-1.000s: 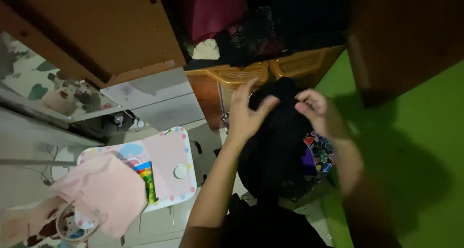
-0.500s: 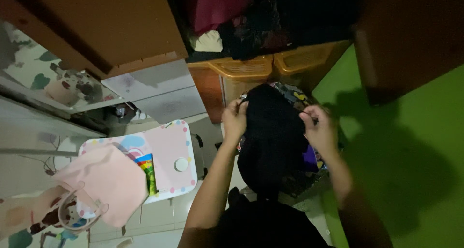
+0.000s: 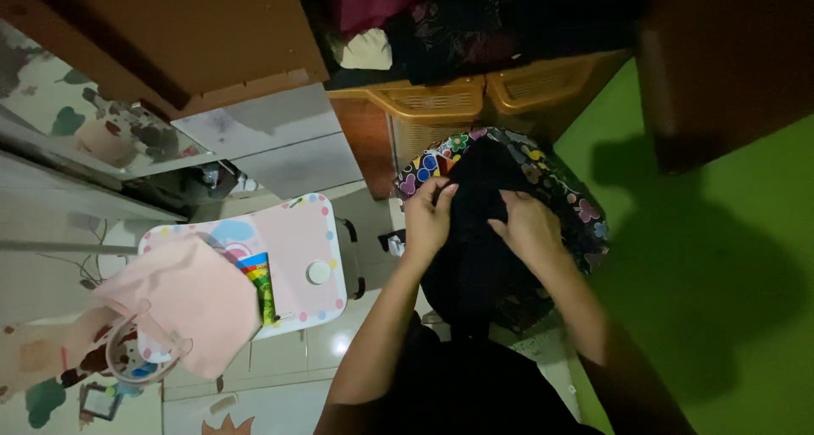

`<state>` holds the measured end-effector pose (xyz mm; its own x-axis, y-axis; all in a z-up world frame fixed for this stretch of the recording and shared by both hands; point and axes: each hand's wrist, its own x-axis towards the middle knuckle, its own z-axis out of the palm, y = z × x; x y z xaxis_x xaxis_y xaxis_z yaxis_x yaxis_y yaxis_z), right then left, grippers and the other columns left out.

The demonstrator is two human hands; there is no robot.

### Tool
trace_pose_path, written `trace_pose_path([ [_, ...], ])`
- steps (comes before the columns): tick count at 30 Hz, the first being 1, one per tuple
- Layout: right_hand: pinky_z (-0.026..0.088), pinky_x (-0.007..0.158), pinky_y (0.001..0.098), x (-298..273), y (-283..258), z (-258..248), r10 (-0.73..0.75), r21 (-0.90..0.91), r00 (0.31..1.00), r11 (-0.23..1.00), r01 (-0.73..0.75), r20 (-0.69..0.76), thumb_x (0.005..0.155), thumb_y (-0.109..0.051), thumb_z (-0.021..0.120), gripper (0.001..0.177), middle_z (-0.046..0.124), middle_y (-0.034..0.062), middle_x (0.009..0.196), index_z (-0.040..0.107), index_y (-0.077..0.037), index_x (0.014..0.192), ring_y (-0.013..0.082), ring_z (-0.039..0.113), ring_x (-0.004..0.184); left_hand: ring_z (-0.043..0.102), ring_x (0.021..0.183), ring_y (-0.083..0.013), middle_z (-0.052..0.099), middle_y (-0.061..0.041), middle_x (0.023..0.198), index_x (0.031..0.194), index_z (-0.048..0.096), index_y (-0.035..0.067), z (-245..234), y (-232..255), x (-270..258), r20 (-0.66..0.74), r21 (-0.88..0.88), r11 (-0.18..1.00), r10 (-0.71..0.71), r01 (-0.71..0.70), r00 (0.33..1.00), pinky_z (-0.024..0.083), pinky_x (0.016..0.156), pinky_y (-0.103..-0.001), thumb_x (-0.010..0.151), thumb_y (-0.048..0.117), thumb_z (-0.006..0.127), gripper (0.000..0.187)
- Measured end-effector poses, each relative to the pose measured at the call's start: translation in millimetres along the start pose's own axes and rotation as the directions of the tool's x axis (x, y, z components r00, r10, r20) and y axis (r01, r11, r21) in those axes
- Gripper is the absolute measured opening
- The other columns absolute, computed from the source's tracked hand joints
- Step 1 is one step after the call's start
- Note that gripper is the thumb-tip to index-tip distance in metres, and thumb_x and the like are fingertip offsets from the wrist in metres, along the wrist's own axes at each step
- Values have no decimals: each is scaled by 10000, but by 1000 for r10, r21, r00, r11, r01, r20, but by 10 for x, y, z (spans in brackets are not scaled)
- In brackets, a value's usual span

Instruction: Packing clothes into a colorful duffel bag.

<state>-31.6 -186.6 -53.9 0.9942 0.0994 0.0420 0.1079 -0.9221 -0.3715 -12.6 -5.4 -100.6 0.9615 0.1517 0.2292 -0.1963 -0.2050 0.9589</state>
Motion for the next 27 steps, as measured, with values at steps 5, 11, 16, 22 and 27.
trace_pose_path([
  [5, 563, 746, 501, 63, -9, 60, 8, -98, 997, 995, -1, 74, 760, -231, 822, 539, 690, 175, 1088, 661, -91, 1255, 405, 683, 936, 668, 729, -161, 726, -115, 829, 1016, 696, 10, -87, 49, -35, 14, 23, 997, -68, 67, 998, 534, 712, -305, 984, 185, 686, 177],
  [11, 558, 804, 471, 88, 13, 96, -187, 93, 975, 976, 198, -118, 778, -207, 792, 459, 704, 163, 1058, 713, -126, 1223, 396, 670, 948, 596, 705, -113, 680, -66, 777, 1016, 670, 2, -61, 89, 24, 43, -76, 997, -26, 29, 999, 507, 680, -284, 1014, 193, 659, 191],
  [16, 525, 840, 456, 136, 190, 214, -332, 24, 888, 933, 358, -319, 868, -93, 731, 199, 740, 115, 1055, 736, -115, 1067, 349, 699, 946, 516, 687, -113, 597, -56, 734, 1053, 673, -3, 53, -53, 51, 134, -99, 993, -57, 70, 989, 459, 636, -279, 1028, 192, 682, 197],
  [22, 583, 818, 367, 244, 335, -125, -125, 432, 905, 847, 311, -408, 955, -43, 623, 184, 711, 150, 1085, 662, 4, 1129, 250, 727, 949, 587, 1003, -251, 638, -150, 1108, 1300, 545, 7, -185, 408, 117, 198, -188, 952, 276, -240, 941, 488, 916, -378, 571, 298, 927, 873],
  [27, 544, 703, 302, 224, 280, -611, 15, 458, 971, 883, 99, -240, 981, -22, 602, 108, 716, 89, 878, 641, 9, 1077, 187, 697, 784, 663, 1134, -373, 735, -192, 1182, 1167, 727, 53, 177, -688, 128, 221, 324, 911, 190, -256, 956, 531, 1005, -422, 635, 24, 779, 535],
])
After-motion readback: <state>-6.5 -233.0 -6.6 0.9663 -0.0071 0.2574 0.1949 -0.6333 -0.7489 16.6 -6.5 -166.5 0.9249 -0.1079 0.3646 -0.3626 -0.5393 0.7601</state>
